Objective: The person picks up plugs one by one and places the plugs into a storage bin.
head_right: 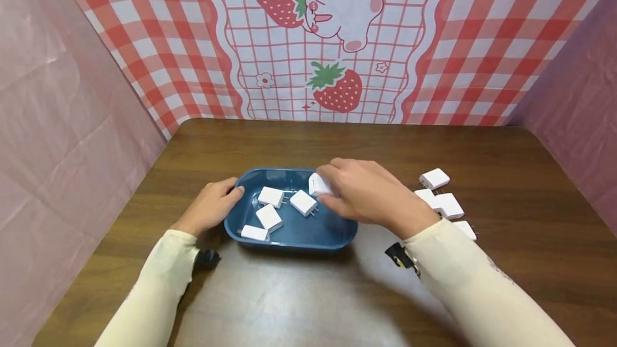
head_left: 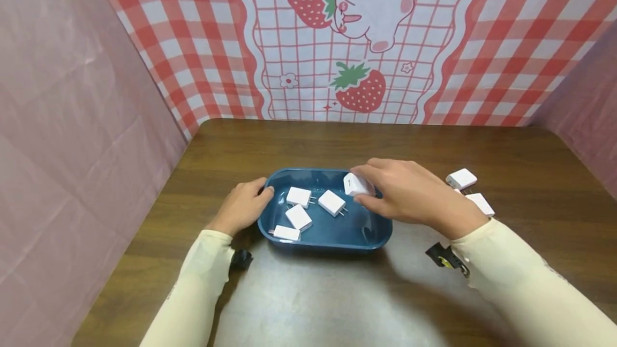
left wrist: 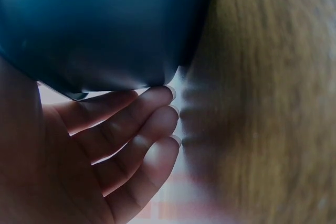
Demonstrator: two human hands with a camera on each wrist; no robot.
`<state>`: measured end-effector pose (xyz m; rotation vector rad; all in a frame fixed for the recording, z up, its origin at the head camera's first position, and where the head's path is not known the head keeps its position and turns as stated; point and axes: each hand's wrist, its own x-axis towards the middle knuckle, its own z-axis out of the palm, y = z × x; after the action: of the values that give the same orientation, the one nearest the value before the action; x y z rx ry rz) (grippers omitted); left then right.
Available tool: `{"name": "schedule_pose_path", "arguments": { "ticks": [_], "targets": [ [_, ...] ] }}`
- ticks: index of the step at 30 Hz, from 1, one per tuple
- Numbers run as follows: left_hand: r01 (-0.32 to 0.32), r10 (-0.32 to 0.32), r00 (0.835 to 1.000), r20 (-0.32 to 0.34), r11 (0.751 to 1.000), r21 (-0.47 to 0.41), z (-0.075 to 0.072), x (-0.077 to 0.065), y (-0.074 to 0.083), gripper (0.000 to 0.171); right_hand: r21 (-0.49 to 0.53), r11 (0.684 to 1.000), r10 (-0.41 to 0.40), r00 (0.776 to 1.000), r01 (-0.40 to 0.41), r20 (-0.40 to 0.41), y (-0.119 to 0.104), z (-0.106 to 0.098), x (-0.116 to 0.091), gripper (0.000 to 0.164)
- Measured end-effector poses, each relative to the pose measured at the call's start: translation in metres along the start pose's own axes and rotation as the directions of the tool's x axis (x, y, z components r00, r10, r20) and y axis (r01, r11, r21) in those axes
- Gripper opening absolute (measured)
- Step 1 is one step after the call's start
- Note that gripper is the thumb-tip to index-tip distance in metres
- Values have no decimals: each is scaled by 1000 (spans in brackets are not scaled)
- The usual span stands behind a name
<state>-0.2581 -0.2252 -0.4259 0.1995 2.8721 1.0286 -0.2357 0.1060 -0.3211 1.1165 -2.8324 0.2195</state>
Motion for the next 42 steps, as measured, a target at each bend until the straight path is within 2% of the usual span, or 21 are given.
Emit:
{"name": "schedule_pose_path", "arguments": {
  "ticks": [5,10,15,19,24,27,33,37,42],
  "targets": [
    [2,-2,1000,7,1000,1,-1,1,2,49,-1,1000,-14,997,14,78,-10,3,13,52],
    [-6,6,1000,-8,1000,-5,-2,2,3,43,13,1000,-18,983,16,184,-21,7,29,49],
    [4,-4,1000,7,1000,-8,-2,2,1,47,8,999,-35,960,35,279,-30,15,44,46],
    [12,-12,1000,13,1000,1,-2,1,0,50,-14,1000,-20,938,26,345,-35,23,52,47],
    [4,-4,1000,8,1000,4,-2,0,1,47,-13,1000,-8,914,15,405,-37,32,59,41],
    [-2,2,1000,8,1000,7,-2,0,2,46,-21,1000,-1,906,11,423,-37,36,62,37],
    [-2,2,1000,9,1000,3,-1,0,2,46,-112,993,19,925,26,379,-37,40,66,28],
    [9,-9,1000,17,1000,-5,-2,-1,2,51,-119,993,26,925,20,378,-37,37,65,31],
    [2,-2,1000,16,1000,-3,-1,-1,1,48,-95,995,39,922,-2,386,-34,32,56,40]
  ]
}}
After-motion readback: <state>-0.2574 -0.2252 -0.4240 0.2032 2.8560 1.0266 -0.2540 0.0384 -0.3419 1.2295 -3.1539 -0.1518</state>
